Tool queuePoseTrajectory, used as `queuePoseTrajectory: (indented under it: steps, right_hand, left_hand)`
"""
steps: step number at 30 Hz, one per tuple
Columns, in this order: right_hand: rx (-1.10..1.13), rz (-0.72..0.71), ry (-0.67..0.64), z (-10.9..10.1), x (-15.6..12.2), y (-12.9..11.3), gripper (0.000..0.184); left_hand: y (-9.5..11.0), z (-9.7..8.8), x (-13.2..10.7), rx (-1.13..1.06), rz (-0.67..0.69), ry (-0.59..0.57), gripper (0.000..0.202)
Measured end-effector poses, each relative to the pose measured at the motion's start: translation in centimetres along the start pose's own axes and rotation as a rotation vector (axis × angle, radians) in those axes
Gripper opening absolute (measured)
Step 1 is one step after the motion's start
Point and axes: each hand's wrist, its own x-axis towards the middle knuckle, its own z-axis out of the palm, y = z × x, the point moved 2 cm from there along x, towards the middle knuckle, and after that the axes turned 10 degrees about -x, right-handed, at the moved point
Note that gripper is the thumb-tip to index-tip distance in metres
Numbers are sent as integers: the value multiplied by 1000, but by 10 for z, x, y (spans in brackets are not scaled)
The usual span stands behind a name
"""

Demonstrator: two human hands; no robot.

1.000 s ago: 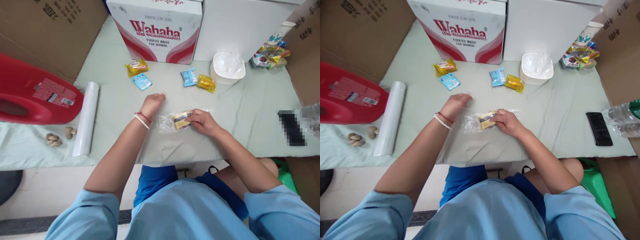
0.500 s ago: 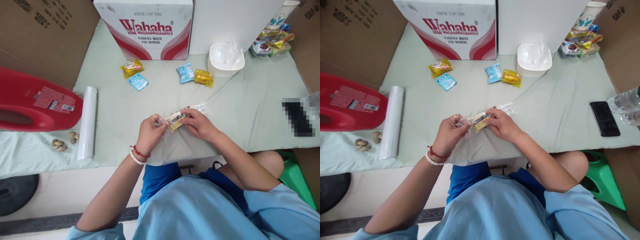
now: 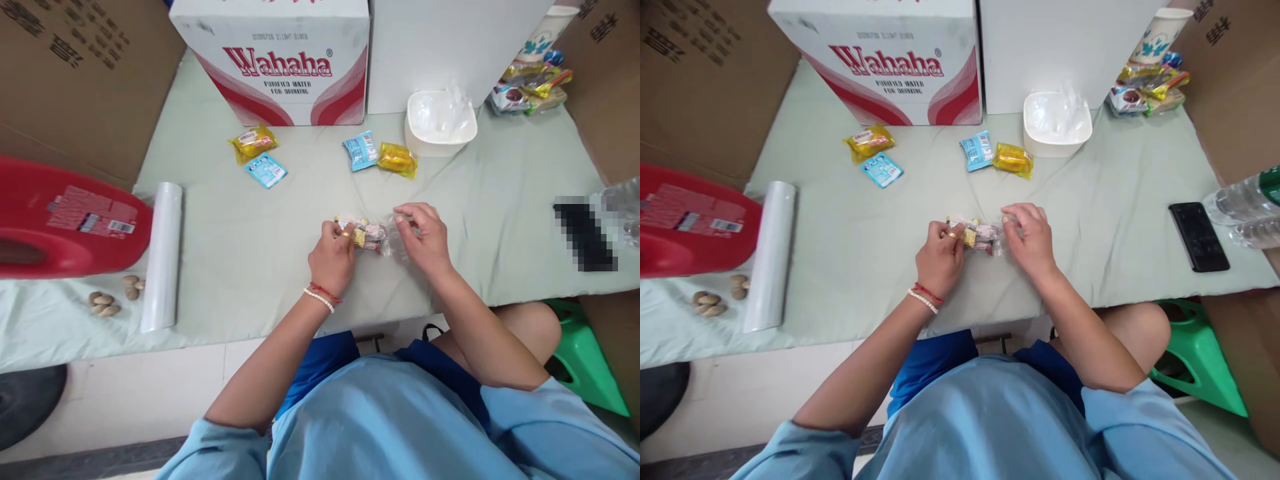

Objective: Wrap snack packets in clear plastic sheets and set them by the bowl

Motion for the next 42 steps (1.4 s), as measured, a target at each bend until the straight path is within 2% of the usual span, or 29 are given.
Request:
queuePoseTrajectory:
  steps: [1, 3, 5, 6, 10, 12, 14, 17, 20, 22, 24, 27, 29, 31, 35, 36, 38, 40, 42]
  right_hand:
    - [-81, 43, -7, -1, 1, 6, 31]
    - [-198, 92, -136, 1, 2, 17, 34]
    - [-234, 96, -277, 1, 1, 24, 25]
    - [-229, 87, -306, -2, 0, 25, 20]
    - [-133, 106, -274, -22, 5, 6, 14]
    - [-54, 168, -337, -23, 12, -14, 15]
    - [-4, 192, -380, -11, 21, -37, 15]
    - [-52, 201, -339, 20, 36, -63, 18]
    - [-135, 267, -300, 46, 43, -70, 21]
    - [-88, 306, -315, 52, 40, -66, 19]
    - [24, 347, -339, 53, 34, -59, 16]
    - [157, 386, -327, 51, 25, -51, 13]
    - [217, 410, -310, 52, 21, -48, 14]
    - [277, 448, -285, 55, 18, -47, 15]
    - [456, 510, -219, 53, 5, -44, 20]
    - [496, 511, -198, 50, -1, -43, 22]
    - [574, 513, -143, 42, -15, -42, 26]
    - [701, 548, -94, 32, -31, -40, 29]
    - [879, 612, -78, 24, -48, -37, 32]
  left_hand:
    - [1, 1, -1, 23, 8, 23, 28]
    - [4, 4, 0, 54, 40, 72, 25]
    - [6, 7, 2, 69, 67, 106, 24]
    - [7, 8, 2, 68, 78, 121, 24]
    - [7, 12, 4, 18, 139, 145, 24]
    - [6, 13, 3, -6, 170, 114, 26]
    - [6, 14, 3, -4, 187, 93, 27]
    - [6, 15, 1, 5, 194, 75, 26]
    - [1, 11, 0, -91, 242, 62, 28]
    - [-6, 5, 0, -229, 266, 83, 28]
    - [-16, -1, 3, -323, 187, 177, 27]
    - [-29, -4, 11, -244, -56, 340, 25]
    - [-29, 0, 18, -185, -113, 322, 30]
    - [-23, 5, 23, -209, -100, 254, 26]
    - [-4, 5, 17, -414, -98, 145, 19]
    - [2, 3, 12, -467, -61, 137, 18]
    - [16, -1, 0, -506, 95, 160, 18]
    - [28, -3, -13, -440, 314, 193, 21]
    - [36, -1, -25, -340, 491, 168, 25]
